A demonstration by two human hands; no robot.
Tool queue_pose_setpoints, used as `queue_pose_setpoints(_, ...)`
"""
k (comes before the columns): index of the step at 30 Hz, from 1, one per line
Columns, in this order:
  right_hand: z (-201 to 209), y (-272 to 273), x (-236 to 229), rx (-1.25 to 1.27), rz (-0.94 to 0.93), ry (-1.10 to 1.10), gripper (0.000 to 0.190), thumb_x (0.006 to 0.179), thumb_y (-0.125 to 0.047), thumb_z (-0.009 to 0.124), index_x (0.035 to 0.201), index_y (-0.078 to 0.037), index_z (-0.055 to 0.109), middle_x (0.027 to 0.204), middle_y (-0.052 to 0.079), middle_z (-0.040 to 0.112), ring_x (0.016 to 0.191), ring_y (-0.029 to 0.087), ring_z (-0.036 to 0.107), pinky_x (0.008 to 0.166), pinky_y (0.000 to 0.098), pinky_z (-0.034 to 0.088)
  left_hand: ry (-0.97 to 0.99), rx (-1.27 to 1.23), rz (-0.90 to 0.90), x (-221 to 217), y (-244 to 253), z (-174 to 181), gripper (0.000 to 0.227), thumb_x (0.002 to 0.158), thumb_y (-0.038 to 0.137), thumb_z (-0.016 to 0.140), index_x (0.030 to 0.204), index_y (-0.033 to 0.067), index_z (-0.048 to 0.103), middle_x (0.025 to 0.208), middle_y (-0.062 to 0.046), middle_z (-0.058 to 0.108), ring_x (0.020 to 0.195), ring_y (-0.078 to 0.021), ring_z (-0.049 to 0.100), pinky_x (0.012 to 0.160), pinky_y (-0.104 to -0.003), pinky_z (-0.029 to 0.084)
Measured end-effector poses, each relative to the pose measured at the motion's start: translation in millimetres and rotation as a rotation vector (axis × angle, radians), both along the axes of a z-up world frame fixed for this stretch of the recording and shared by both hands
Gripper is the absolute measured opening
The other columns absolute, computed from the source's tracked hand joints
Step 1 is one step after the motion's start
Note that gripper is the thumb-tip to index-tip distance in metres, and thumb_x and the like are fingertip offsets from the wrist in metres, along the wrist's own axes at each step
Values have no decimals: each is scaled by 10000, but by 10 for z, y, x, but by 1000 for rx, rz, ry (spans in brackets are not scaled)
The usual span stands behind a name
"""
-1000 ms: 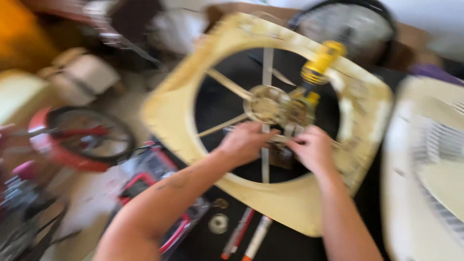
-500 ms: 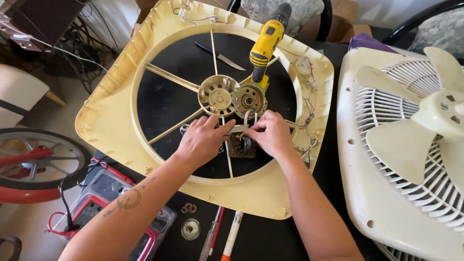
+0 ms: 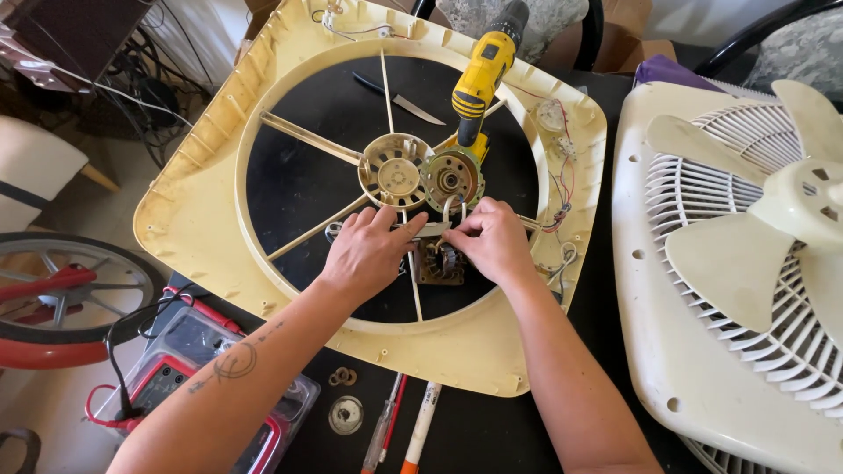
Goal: Inspecting and disassembling a fan motor assembly using a multimeter and hand tools.
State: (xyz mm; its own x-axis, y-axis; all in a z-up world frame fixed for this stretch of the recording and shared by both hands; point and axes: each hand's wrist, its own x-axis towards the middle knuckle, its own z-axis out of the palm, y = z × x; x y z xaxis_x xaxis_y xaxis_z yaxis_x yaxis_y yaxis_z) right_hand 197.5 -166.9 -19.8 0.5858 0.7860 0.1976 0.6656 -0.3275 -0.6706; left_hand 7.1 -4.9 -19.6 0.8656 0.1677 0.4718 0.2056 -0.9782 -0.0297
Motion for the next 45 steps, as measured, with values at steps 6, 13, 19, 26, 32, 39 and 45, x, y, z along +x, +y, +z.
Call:
queue_pose_setpoints(6, -14, 20, -21, 55, -2, -42, 192, 816, -360, 864, 746, -188, 818, 800, 28, 620, 881, 225, 635, 806, 323, 572, -83, -20, 1, 59, 27, -93, 386, 1026, 428, 582, 1394, 352, 668, 919, -17, 560, 813, -281, 630, 708, -416, 543)
queue_pose_setpoints(13, 111, -7, -53, 62, 11, 6, 214, 834, -333, 863, 757, -138, 819, 795, 27, 638, 867, 233, 638, 795, 331, 562, -162, 40, 130, 27, 263, 186, 411, 1066, 525, 531, 1396, 340, 692, 934, 12, 556, 800, -226, 632, 694, -360, 562)
queue_pose_setpoints(19, 331, -59, -121, -26, 50, 83, 160, 777, -227, 907, 882, -120, 852, 882, 63, 668, 965, 275, 656, 873, 370, 569, -57, -207, -24, -126, 108, 285, 426, 1029, 448, 612, 1421, 311, 708, 889, -42, 592, 801, -290, 663, 733, -405, 582)
queue_pose_setpoints(26, 352, -57, -150, -36, 33, 99, 168, 776, -258, 919, 889, -152, 854, 877, 50, 663, 961, 257, 670, 874, 365, 579, 61, -233, -78, -174, 20, 199, 431, 1001, 418, 636, 1414, 311, 700, 896, -45, 602, 805, -285, 668, 746, -405, 579)
queue_pose_setpoints(32, 316, -66, -116, -16, 30, 100, 172, 758, -248, 925, 889, -163, 853, 846, 57, 681, 886, 261, 697, 826, 365, 586, 91, -301, -61, -94, -45, 224, 447, 1011, 428, 622, 1439, 307, 671, 920, -42, 602, 833, -292, 676, 744, -420, 592)
queue_pose_setpoints(39, 394, -99, -84, -93, -56, 189, 332, 742, -176, 859, 966, -188, 614, 877, 12, 715, 943, 277, 739, 847, 420, 570, 97, -497, 48, -80, -58, 341, 424, 1052, 476, 556, 1407, 257, 626, 959, -41, 609, 861, -345, 709, 724, -484, 616)
queue_pose_setpoints(45, 455, -112, -116, -90, 6, 178, 501, 692, -101, 861, 1112, -206, 609, 1014, 29, 686, 1053, 256, 726, 931, 421, 579, 126, -509, 80, -173, -54, 358, 400, 1064, 473, 550, 1390, 254, 631, 929, -11, 604, 835, -313, 718, 698, -462, 618)
